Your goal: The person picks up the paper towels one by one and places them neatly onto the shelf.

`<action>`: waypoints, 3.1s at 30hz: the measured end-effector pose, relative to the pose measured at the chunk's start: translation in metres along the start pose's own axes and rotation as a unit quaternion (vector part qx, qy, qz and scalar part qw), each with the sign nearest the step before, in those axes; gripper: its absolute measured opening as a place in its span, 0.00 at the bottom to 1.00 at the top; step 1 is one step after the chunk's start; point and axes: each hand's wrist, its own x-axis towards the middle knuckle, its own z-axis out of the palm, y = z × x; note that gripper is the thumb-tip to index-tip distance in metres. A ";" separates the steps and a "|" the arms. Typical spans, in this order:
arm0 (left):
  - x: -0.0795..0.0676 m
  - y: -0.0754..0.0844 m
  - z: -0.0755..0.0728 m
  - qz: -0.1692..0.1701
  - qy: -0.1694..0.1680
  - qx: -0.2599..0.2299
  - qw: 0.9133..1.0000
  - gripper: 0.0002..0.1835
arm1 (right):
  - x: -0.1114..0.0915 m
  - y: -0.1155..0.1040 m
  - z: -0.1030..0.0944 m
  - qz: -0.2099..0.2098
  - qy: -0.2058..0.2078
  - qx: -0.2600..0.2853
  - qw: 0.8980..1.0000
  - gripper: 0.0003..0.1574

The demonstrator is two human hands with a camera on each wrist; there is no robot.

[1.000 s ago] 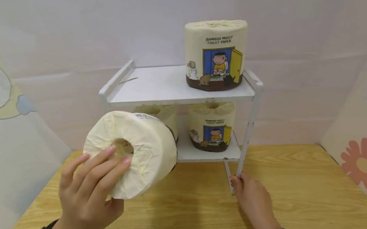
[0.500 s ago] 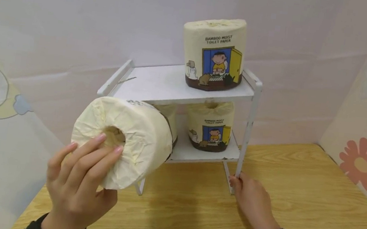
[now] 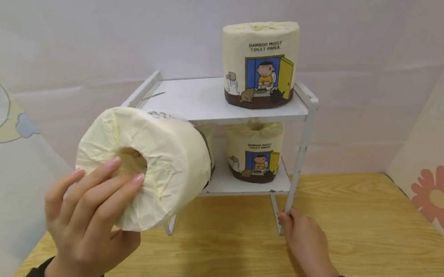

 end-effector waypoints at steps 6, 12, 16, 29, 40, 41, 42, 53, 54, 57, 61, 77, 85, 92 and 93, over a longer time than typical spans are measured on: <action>0.005 -0.002 0.006 -0.014 0.014 0.012 1.000 0.16 | 0.001 0.000 -0.001 0.002 0.000 -0.002 1.000 0.15; 0.014 -0.005 0.013 -0.026 0.008 0.015 1.000 0.15 | 0.002 0.001 -0.001 0.002 -0.002 0.000 1.000 0.16; 0.023 -0.007 0.019 -0.040 -0.006 0.017 0.999 0.18 | 0.001 0.001 -0.001 0.005 -0.005 0.006 1.000 0.18; 0.043 -0.011 0.034 -0.075 -0.056 0.071 0.993 0.27 | 0.000 0.001 0.001 0.002 -0.002 -0.001 1.000 0.16; 0.059 -0.013 0.040 -0.119 -0.091 0.068 0.986 0.25 | 0.000 0.001 0.001 -0.009 0.007 -0.005 1.000 0.15; 0.060 -0.013 0.041 -0.124 -0.099 0.066 0.985 0.25 | 0.000 0.000 0.002 -0.009 0.007 -0.004 1.000 0.15; 0.060 -0.013 0.042 -0.130 -0.109 0.063 0.984 0.25 | 0.000 0.000 0.002 -0.009 0.005 0.000 1.000 0.15; 0.066 -0.012 0.047 -0.159 -0.173 0.052 0.970 0.17 | -0.001 0.001 0.003 0.003 0.000 0.002 1.000 0.16; 0.066 -0.013 0.048 -0.166 -0.179 0.047 0.969 0.16 | -0.001 0.001 0.003 0.002 0.001 0.002 1.000 0.16; 0.067 -0.014 0.049 -0.187 -0.190 0.026 0.963 0.17 | -0.001 0.002 0.002 -0.003 0.004 -0.001 1.000 0.14; 0.065 -0.016 0.051 -0.213 -0.189 -0.021 0.958 0.20 | -0.001 0.002 0.002 -0.012 0.007 -0.004 1.000 0.13; 0.063 -0.025 0.058 -0.234 -0.191 -0.062 0.951 0.26 | -0.001 0.001 0.002 -0.020 0.010 -0.008 1.000 0.12; 0.069 -0.035 0.065 -0.236 -0.202 -0.093 0.946 0.28 | -0.001 0.001 0.002 -0.013 0.006 -0.005 1.000 0.13; 0.068 -0.049 0.078 -0.259 -0.251 -0.111 0.926 0.31 | -0.001 0.000 0.002 -0.017 0.011 -0.010 1.000 0.14; 0.067 -0.051 0.080 -0.264 -0.258 -0.110 0.923 0.31 | -0.002 0.000 0.002 -0.018 0.012 -0.009 1.000 0.14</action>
